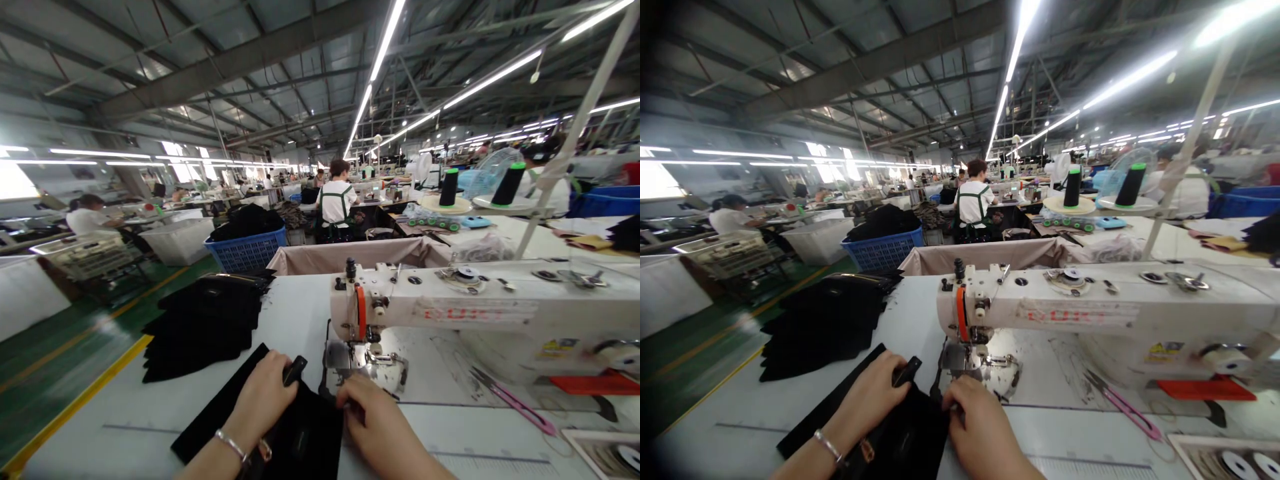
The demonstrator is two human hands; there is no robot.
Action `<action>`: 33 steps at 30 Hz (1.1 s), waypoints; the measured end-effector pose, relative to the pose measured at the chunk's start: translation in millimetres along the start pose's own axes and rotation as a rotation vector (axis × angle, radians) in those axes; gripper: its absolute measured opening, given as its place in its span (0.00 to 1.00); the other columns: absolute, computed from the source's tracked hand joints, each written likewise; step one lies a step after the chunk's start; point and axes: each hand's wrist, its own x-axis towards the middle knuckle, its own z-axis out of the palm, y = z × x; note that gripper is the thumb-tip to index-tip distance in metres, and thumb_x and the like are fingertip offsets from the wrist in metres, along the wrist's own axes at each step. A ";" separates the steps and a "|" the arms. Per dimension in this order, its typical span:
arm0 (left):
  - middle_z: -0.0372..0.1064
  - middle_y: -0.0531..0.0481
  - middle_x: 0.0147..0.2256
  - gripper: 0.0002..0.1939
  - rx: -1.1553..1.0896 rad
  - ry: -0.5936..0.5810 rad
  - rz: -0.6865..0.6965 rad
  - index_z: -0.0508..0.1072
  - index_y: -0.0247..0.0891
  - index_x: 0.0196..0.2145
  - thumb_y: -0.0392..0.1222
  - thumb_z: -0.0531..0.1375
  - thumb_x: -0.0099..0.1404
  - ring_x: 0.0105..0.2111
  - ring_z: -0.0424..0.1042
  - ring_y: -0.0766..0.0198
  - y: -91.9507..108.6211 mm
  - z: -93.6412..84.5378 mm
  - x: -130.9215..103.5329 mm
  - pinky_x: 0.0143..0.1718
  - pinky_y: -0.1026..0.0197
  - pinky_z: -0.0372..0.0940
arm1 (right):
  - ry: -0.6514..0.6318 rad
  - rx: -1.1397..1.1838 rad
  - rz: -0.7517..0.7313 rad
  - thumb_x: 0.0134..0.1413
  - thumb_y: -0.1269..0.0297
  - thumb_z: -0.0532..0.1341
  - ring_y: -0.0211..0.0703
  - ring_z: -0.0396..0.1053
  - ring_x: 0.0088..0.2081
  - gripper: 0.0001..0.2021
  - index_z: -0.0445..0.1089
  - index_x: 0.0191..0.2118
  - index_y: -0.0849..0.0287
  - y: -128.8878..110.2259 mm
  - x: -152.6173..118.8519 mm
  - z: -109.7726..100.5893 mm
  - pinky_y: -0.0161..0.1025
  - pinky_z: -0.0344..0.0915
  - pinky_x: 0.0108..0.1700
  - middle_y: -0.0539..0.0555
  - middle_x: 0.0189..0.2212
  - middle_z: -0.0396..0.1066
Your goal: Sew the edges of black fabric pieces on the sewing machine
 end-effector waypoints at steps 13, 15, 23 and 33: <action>0.74 0.45 0.40 0.18 -1.262 -0.280 -0.192 0.75 0.40 0.41 0.45 0.70 0.53 0.39 0.74 0.53 69.7 -56.2 -69.9 0.42 0.56 0.69 | 0.033 0.268 0.095 0.51 0.72 0.62 0.41 0.68 0.40 0.07 0.64 0.34 0.54 -60.0 -12.3 -46.3 0.36 0.63 0.43 0.46 0.36 0.71; 0.74 0.46 0.39 0.16 -1.266 -0.243 -0.208 0.77 0.40 0.39 0.46 0.70 0.53 0.39 0.73 0.53 73.6 -57.0 -74.5 0.42 0.57 0.68 | 0.025 0.270 0.127 0.51 0.71 0.62 0.41 0.68 0.36 0.07 0.65 0.36 0.53 -62.8 -15.6 -50.9 0.36 0.63 0.39 0.46 0.33 0.70; 0.76 0.47 0.36 0.16 -1.226 -0.214 -0.248 0.78 0.41 0.37 0.46 0.72 0.50 0.39 0.73 0.52 71.9 -53.8 -83.5 0.42 0.56 0.68 | -0.048 0.190 -0.051 0.54 0.68 0.64 0.42 0.69 0.41 0.03 0.70 0.32 0.53 -65.3 -15.4 -58.2 0.37 0.64 0.44 0.48 0.37 0.72; 0.74 0.48 0.32 0.14 -1.318 -0.167 -0.341 0.79 0.43 0.33 0.48 0.72 0.48 0.33 0.74 0.55 70.9 -48.7 -87.7 0.36 0.57 0.70 | -0.130 0.207 0.104 0.44 0.72 0.67 0.42 0.72 0.38 0.07 0.70 0.26 0.53 -68.2 -11.9 -56.2 0.35 0.65 0.41 0.43 0.35 0.76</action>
